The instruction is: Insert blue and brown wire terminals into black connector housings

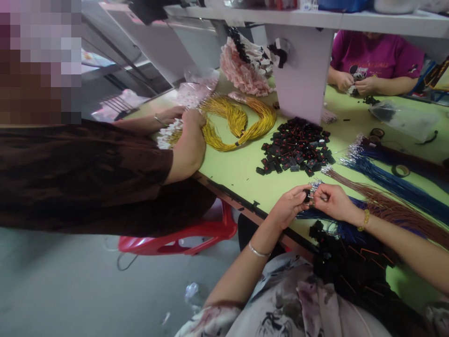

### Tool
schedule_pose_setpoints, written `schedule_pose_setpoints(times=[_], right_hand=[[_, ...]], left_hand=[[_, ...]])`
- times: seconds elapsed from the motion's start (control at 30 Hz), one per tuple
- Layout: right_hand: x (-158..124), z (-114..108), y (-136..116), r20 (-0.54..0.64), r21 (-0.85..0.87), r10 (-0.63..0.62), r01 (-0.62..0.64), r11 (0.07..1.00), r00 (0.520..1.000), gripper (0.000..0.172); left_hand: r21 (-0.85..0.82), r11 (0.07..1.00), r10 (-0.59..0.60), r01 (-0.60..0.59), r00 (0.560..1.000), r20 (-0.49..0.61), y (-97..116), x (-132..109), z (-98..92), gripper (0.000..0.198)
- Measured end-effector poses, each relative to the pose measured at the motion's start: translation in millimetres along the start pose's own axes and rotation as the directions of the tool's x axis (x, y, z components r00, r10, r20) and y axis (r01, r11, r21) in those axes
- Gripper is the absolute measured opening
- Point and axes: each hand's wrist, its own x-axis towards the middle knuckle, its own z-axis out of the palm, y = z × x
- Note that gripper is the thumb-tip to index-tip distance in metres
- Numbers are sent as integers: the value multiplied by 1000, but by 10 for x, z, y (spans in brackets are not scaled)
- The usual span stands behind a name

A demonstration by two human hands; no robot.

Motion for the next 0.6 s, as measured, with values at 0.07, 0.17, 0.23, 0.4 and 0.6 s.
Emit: schedule_pose_setpoints(times=[0.07,0.17,0.23,0.4,0.6], right_hand=[[3,7,-2,-1,-10,-33,33,999,999,12],[8,-2,-15,0,-66,-86,86,994,996,14],[11,-22,-22,22,-100,-102,104,990,995,15],[6,-29,-11,74,-72,-75,81,994,994,11],[58,-133,30,127,-95,-82,94,991,988,14]], left_hand=[[27,1000,7,-6,1000,-30,-24,-2,27,42],[46,998,43,-39,995,-94,-89,0,83,39],[39,997,68,-63,988,-139,-128,0,118,40],[68,994,94,-83,977,-191,-163,-8,173,43],[133,990,67,-46,985,-159,-149,-37,139,42]])
